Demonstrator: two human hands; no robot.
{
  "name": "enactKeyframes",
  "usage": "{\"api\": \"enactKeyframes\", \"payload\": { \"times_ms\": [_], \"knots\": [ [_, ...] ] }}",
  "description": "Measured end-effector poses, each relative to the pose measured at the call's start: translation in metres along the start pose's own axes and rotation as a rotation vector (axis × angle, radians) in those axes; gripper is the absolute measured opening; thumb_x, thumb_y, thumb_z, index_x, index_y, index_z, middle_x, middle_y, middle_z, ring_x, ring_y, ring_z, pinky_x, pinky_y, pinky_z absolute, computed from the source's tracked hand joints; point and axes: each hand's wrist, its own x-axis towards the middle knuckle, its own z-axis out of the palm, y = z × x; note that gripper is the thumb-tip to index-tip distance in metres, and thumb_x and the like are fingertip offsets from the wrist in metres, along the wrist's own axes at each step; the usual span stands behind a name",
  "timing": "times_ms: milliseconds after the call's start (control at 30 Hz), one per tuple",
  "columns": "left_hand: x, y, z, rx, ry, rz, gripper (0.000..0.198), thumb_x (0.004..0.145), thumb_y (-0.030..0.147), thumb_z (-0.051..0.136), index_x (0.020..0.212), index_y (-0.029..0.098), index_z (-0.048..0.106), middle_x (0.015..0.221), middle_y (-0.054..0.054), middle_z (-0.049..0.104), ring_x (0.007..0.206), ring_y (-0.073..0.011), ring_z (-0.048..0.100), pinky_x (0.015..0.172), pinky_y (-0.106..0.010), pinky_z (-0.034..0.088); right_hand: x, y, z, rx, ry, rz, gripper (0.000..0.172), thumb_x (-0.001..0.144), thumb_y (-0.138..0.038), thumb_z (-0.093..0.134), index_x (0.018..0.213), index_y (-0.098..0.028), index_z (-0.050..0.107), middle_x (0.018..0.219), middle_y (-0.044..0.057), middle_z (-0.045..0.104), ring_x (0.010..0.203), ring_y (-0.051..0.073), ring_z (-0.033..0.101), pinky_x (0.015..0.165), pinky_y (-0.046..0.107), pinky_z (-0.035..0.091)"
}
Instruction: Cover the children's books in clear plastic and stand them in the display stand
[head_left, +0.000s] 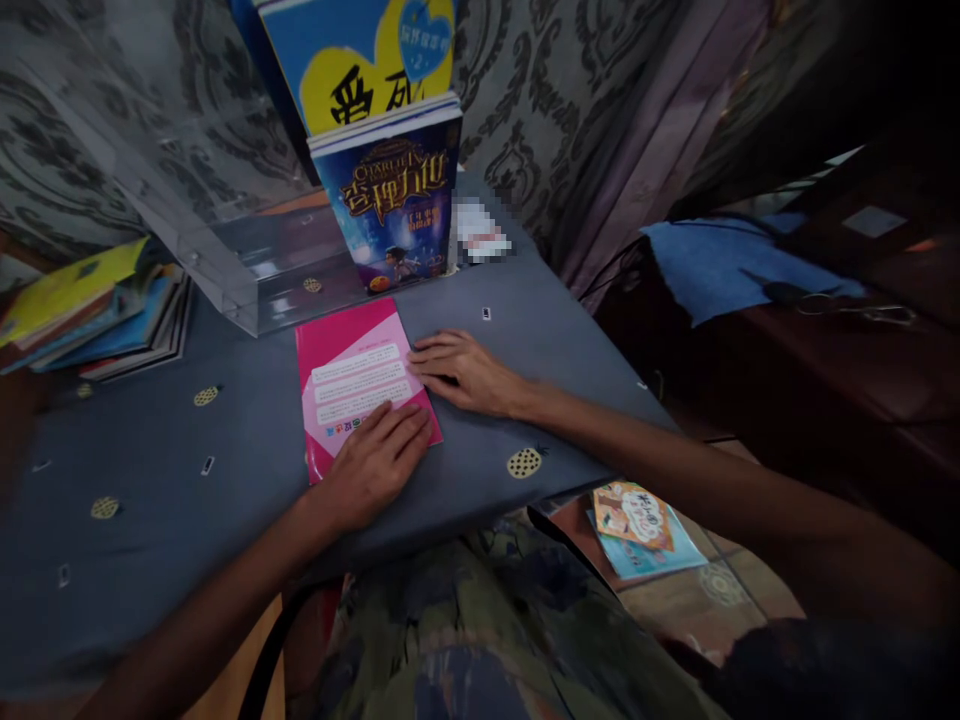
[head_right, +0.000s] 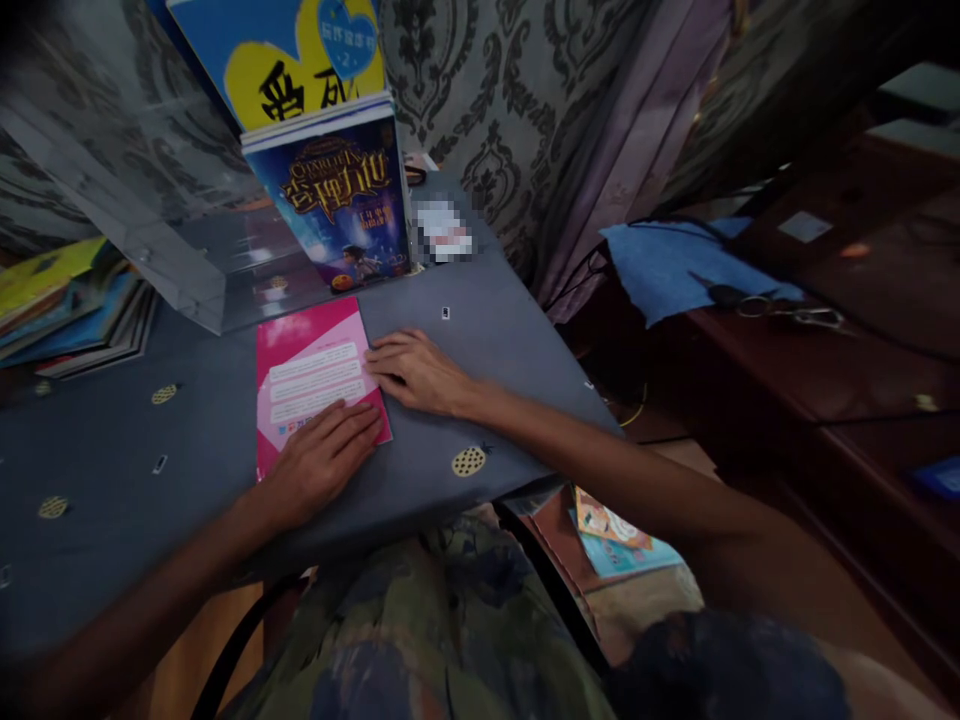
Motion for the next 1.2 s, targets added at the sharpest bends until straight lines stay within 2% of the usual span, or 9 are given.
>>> {"api": "enactKeyframes", "payload": {
  "times_ms": [333,500,733,867,1000,1200],
  "knots": [
    [0.008,0.000,-0.002,-0.023,0.083,-0.034,0.021,0.098,0.012,0.053,0.115,0.009,0.064,0.108,-0.013,0.072,0.108,-0.0248,0.065,0.098,-0.042,0.056,-0.055,-0.039,-0.007,0.083,0.020,-0.069,0.030,0.100,-0.021,0.051,0.122,-0.019,0.070,0.122,0.008,0.074,0.126,0.026,0.060,0.110,0.053,0.042],
    [0.012,-0.001,-0.005,-0.043,0.112,-0.022,0.017,0.098,0.011,0.052,0.108,0.011,0.066,0.101,-0.011,0.072,0.098,-0.0228,0.067,0.089,-0.040,0.059,-0.060,-0.045,-0.011,0.115,-0.025,-0.036,0.031,0.100,-0.022,0.051,0.125,-0.023,0.069,0.124,0.007,0.073,0.127,0.025,0.059,0.113,0.053,0.040],
    [0.014,-0.001,-0.006,-0.022,0.109,-0.019,0.017,0.098,0.011,0.052,0.106,0.010,0.066,0.099,-0.010,0.073,0.093,-0.0218,0.067,0.086,-0.038,0.059,-0.060,-0.043,-0.011,0.143,-0.009,-0.050,0.031,0.099,-0.022,0.051,0.125,-0.023,0.069,0.123,0.008,0.074,0.126,0.024,0.060,0.112,0.053,0.041],
    [0.009,0.000,-0.003,-0.014,0.097,-0.019,0.017,0.097,0.011,0.053,0.108,0.010,0.066,0.104,-0.011,0.073,0.100,-0.0236,0.067,0.093,-0.041,0.058,-0.061,-0.045,-0.012,0.102,-0.012,-0.077,0.028,0.101,-0.024,0.052,0.121,-0.021,0.072,0.122,0.008,0.074,0.125,0.025,0.061,0.111,0.053,0.042],
    [0.002,0.001,-0.001,-0.049,0.033,-0.033,0.024,0.097,0.009,0.050,0.115,0.011,0.066,0.112,-0.013,0.072,0.114,-0.0258,0.064,0.103,-0.045,0.053,-0.062,-0.045,-0.013,0.037,-0.036,-0.093,0.027,0.100,-0.026,0.052,0.117,-0.023,0.073,0.124,0.007,0.073,0.126,0.025,0.060,0.111,0.053,0.043],
    [-0.013,0.006,-0.006,0.003,-0.013,-0.001,0.036,0.098,0.006,0.040,0.129,0.006,0.059,0.123,-0.017,0.070,0.121,-0.0270,0.063,0.105,-0.046,0.052,-0.062,-0.045,-0.013,-0.016,-0.041,-0.132,0.025,0.100,-0.025,0.054,0.116,-0.023,0.074,0.122,0.008,0.074,0.124,0.027,0.061,0.108,0.055,0.045]
  ]
}}
